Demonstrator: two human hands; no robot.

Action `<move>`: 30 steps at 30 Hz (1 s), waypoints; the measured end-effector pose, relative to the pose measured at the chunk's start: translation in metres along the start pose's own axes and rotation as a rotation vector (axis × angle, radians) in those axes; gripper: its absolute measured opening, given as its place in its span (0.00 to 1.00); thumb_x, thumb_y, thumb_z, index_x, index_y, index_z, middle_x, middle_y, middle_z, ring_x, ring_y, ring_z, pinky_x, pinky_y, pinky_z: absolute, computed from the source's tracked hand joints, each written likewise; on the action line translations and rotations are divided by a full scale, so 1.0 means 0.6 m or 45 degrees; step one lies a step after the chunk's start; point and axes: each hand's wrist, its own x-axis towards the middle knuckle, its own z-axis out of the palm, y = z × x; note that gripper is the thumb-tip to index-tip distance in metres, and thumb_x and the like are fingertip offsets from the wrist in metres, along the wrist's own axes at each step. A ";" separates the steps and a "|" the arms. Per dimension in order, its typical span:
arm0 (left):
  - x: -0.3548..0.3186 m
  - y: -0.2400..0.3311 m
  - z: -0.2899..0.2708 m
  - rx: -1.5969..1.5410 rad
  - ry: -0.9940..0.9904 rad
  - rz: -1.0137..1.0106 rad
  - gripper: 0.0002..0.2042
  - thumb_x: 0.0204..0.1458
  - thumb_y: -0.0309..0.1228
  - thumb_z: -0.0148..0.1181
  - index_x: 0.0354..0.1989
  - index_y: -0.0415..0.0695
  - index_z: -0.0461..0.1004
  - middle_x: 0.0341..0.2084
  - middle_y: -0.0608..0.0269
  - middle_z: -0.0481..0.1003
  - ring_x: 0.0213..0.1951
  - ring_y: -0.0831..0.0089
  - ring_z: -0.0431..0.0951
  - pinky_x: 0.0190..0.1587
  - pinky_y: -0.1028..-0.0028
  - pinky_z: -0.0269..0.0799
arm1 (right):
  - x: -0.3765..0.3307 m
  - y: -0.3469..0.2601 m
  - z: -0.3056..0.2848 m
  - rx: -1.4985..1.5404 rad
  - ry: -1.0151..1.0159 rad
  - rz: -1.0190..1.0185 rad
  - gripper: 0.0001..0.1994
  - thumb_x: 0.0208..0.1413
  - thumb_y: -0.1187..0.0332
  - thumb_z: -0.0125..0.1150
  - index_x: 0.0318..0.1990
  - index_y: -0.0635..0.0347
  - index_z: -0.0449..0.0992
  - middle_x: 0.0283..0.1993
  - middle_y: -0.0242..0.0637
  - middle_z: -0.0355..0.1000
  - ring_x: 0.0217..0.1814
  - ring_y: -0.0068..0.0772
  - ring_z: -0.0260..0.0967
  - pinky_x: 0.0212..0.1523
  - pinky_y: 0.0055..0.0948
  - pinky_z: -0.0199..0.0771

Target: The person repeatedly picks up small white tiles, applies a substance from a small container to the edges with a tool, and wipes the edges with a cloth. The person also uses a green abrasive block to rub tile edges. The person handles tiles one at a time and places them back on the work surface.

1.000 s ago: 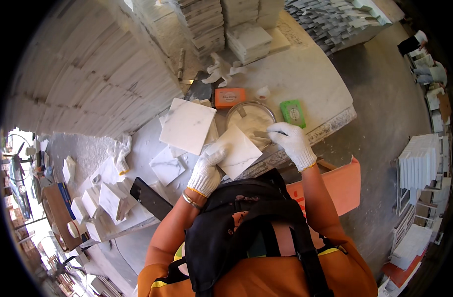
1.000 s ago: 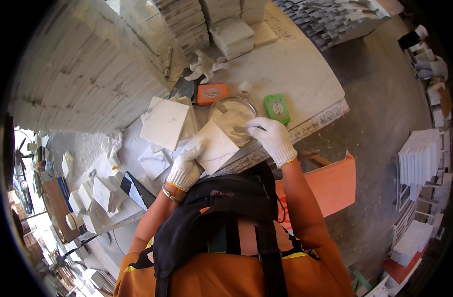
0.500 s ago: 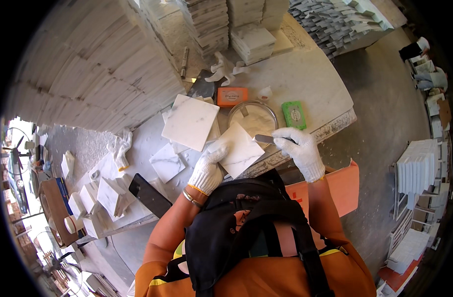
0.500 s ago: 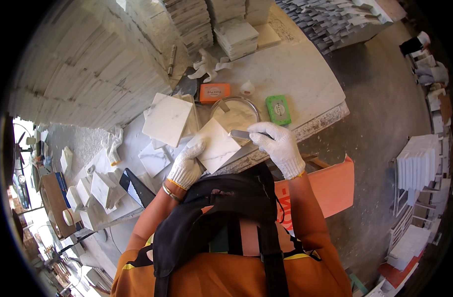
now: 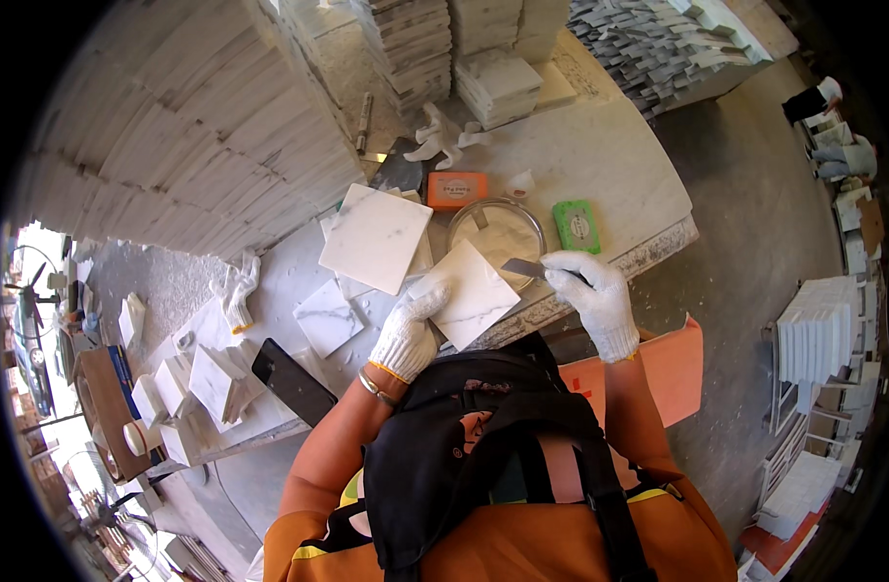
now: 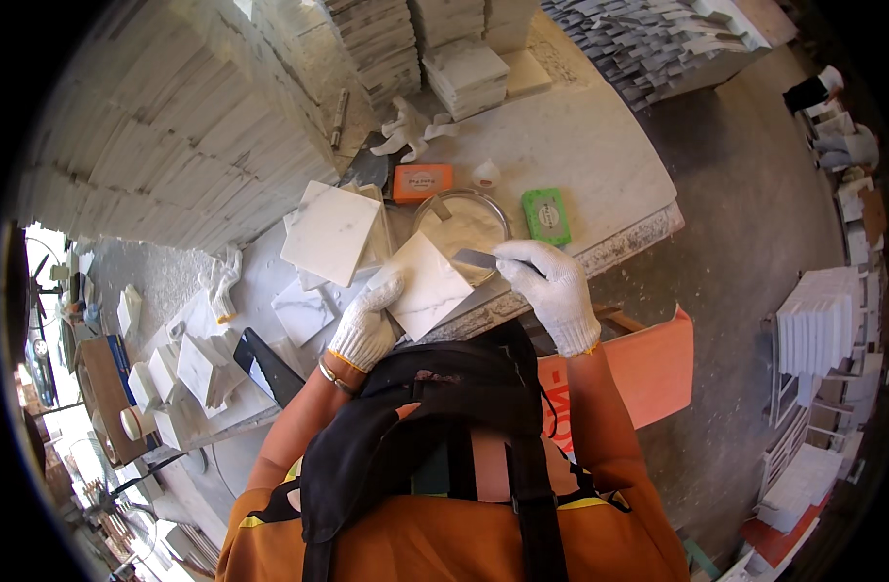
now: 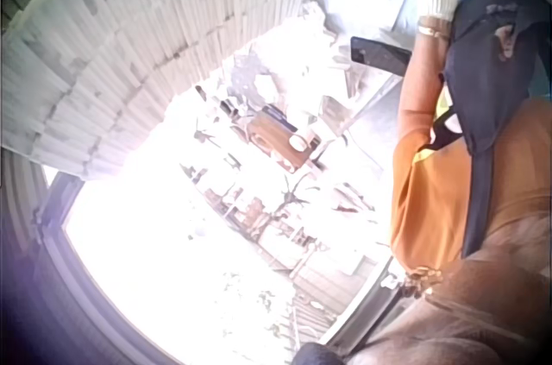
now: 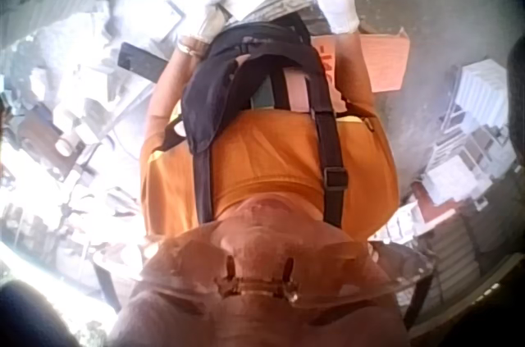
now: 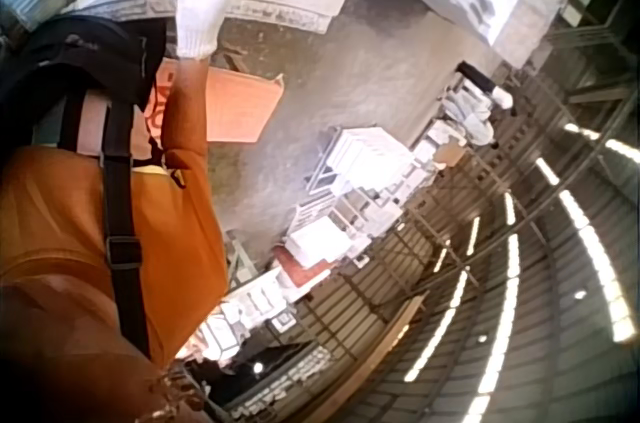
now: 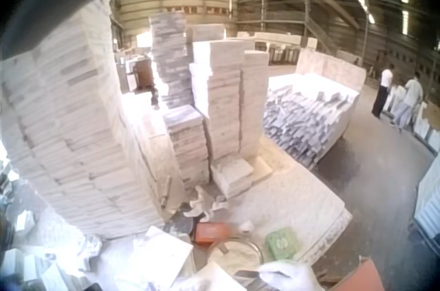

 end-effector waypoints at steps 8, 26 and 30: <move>-0.001 0.002 0.004 0.048 -0.003 0.011 0.28 0.58 0.29 0.64 0.65 0.35 0.64 0.59 0.52 0.73 0.58 0.56 0.76 0.63 0.58 0.74 | 0.001 -0.007 0.003 0.032 -0.098 0.142 0.10 0.60 0.72 0.64 0.47 0.65 0.81 0.33 0.30 0.76 0.30 0.15 0.67 0.32 0.18 0.70; -0.006 0.002 0.010 0.135 0.012 0.015 0.26 0.58 0.29 0.64 0.64 0.34 0.66 0.57 0.53 0.74 0.56 0.59 0.77 0.61 0.60 0.75 | 0.036 0.007 0.017 -0.286 -0.038 -0.112 0.09 0.57 0.71 0.67 0.44 0.61 0.82 0.39 0.40 0.81 0.39 0.28 0.79 0.43 0.26 0.76; -0.004 0.001 0.007 0.121 0.019 0.007 0.26 0.59 0.29 0.64 0.64 0.34 0.67 0.56 0.52 0.75 0.56 0.59 0.77 0.61 0.59 0.75 | 0.037 0.002 0.018 -0.174 -0.049 -0.053 0.09 0.58 0.72 0.66 0.44 0.63 0.82 0.39 0.38 0.81 0.38 0.25 0.77 0.40 0.25 0.76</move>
